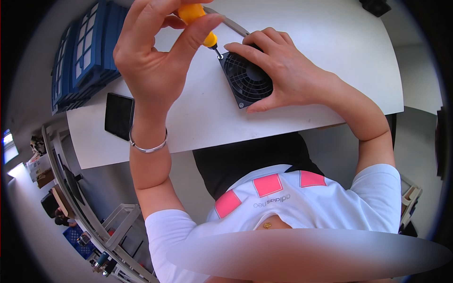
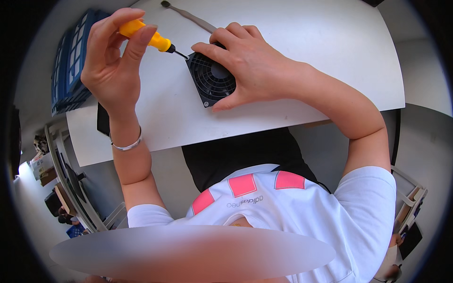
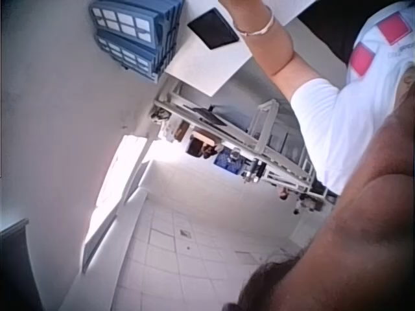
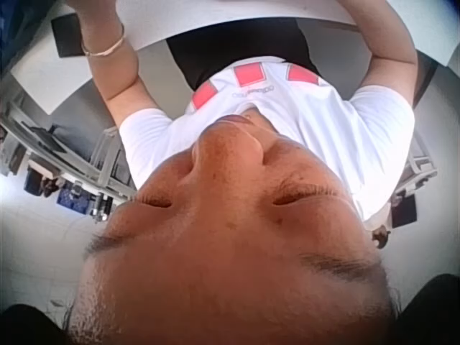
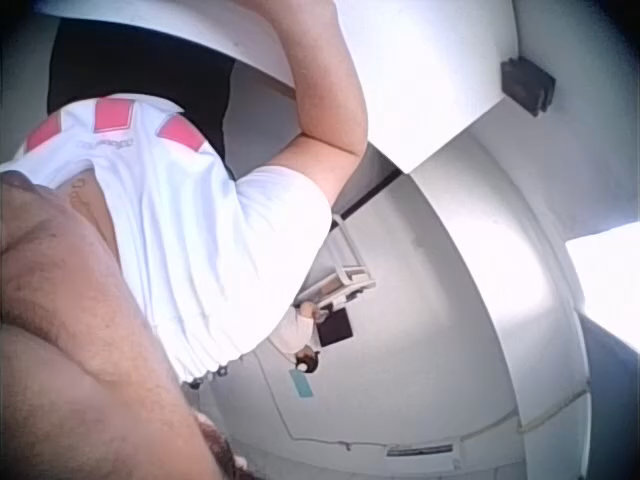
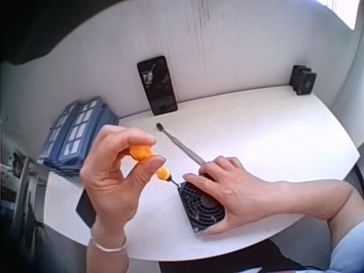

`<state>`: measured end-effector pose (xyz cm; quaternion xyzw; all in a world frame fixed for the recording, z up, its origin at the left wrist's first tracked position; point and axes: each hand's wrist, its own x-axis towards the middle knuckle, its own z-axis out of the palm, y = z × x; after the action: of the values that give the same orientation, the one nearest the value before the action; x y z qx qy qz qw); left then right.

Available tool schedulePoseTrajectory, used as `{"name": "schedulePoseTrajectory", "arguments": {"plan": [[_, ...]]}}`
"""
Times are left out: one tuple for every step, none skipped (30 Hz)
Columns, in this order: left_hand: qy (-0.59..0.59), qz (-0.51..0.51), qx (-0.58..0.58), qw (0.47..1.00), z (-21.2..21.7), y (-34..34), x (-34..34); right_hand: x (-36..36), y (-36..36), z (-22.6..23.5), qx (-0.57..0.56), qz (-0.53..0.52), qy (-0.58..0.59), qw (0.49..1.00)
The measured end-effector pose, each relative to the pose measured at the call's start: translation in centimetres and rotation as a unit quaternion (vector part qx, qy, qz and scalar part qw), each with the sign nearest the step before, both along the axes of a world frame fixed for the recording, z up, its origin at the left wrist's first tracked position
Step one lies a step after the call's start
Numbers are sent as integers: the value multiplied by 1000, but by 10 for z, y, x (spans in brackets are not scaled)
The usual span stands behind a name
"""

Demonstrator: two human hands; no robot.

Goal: Using a screwdriver and a brush to clean a computer fan.

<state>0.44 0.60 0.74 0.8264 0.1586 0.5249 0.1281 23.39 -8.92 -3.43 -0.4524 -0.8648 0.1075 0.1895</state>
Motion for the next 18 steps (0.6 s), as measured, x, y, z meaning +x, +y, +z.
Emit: {"name": "schedulePoseTrajectory", "arguments": {"plan": [[9, -8, -35, 999, 1, 0, -2, 0, 0, 0, 0, -1, 0, 1000], [19, -16, -70, 997, 3, 0, -2, 0, 0, 0, -1, -2, 0, 1000], [19, -17, -70, 997, 4, -2, 0, 0, -1, 0, -2, -3, 1, 1000], [4, -44, -90, 995, 5, -4, 4, -1, 0, 0, -1, -2, 1, 1000], [-11, -70, -109, 991, 6, -6, 7, -1, 0, 0, -2, -3, -1, 1000], [-11, -70, -109, 992, 6, -7, 7, -2, 0, -1, -4, -4, -3, 1000], [-10, -72, -110, 991, 7, -8, 7, -2, 0, -1, -3, -4, -3, 1000], [-10, -75, -112, 991, 7, -8, 8, -1, 0, -1, -2, -3, -2, 1000], [-10, -75, -112, 991, 4, -7, 9, -1, 0, -1, 0, -3, -1, 1000], [-31, -76, -120, 989, 0, -5, 11, -1, 0, -1, 0, -2, -1, 1000], [-52, -78, -127, 987, -2, -5, 12, -1, 0, -1, -2, -3, -2, 1000], [-52, -78, -127, 987, -1, -7, 10, -1, 0, -1, -5, -5, -4, 1000], [8, -3, -80, 997, 6, -11, 9, -1, -1, 0, -5, -5, -4, 1000], [68, 71, -33, 995, 10, -14, 8, -1, -1, 1, 6, -4, -5, 1000], [68, 70, -33, 995, 9, -12, 9, -1, -1, 1, 17, -3, -6, 1000], [43, 67, 14, 997, 6, -10, 9, -1, -1, 2, 17, -3, -6, 1000], [17, 64, 60, 996, 4, -8, 8, -1, -1, 2, 13, -4, -7, 1000], [17, 64, 60, 996, 3, -7, 7, -1, -1, 3, 9, -5, -8, 1000]]}}
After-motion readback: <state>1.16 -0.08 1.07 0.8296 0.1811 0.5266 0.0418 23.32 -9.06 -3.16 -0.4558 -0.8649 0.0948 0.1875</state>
